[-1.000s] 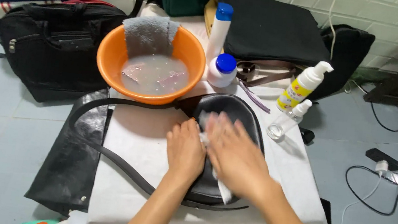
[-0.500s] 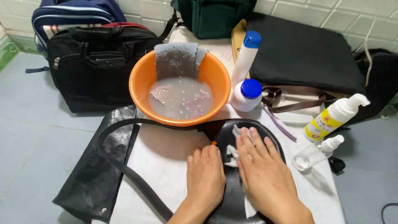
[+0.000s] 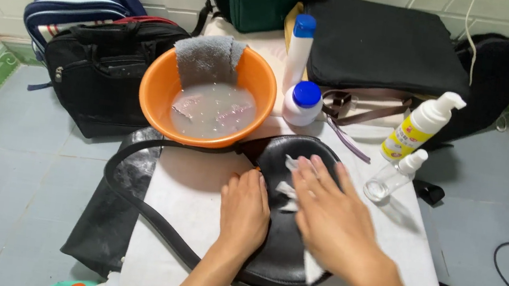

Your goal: The person cleans a black shoulder bag by spraying it with a liquid and wiping it with a cloth. They wipe the exterior, interior, and strap of the bag, then apply a cream from a tube to the surface.

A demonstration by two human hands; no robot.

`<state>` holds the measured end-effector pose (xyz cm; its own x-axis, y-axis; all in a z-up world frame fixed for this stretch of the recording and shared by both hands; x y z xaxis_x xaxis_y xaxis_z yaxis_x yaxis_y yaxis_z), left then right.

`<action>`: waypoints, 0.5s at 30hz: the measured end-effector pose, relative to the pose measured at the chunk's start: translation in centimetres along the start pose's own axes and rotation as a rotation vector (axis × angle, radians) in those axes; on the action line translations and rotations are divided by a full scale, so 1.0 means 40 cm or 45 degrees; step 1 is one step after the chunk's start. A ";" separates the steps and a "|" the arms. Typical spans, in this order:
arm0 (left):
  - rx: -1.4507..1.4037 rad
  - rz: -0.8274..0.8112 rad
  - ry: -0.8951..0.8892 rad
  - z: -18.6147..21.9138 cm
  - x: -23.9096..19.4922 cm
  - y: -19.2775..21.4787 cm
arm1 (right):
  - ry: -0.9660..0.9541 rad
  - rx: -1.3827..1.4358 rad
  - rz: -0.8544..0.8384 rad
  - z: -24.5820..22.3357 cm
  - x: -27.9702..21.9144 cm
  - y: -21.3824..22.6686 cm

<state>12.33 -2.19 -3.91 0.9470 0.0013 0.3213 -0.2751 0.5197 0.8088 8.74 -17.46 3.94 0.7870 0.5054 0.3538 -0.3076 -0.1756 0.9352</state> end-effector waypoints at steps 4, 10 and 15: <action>0.026 0.021 -0.027 -0.007 -0.002 -0.012 | 0.026 0.379 -0.119 -0.065 -0.053 0.029; 0.002 -0.005 -0.015 0.006 0.003 0.002 | -0.225 0.420 -0.373 0.031 -0.079 0.077; 0.080 -0.170 0.043 0.009 0.006 0.015 | -0.108 0.089 -0.144 -0.014 0.029 0.022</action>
<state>12.32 -2.18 -3.16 0.9806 -0.0347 0.1927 -0.1551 0.4629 0.8728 9.08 -16.54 5.16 0.8579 0.4526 0.2433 -0.1785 -0.1815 0.9671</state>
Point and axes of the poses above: each hand's wrist, its own x-axis towards the middle knuckle, its own y-axis out of the back of the hand, z = x × y, the point moved 2 cm from there along x, towards the middle knuckle, and after that the axes turned 4 degrees about x, right-handed, at the moved point
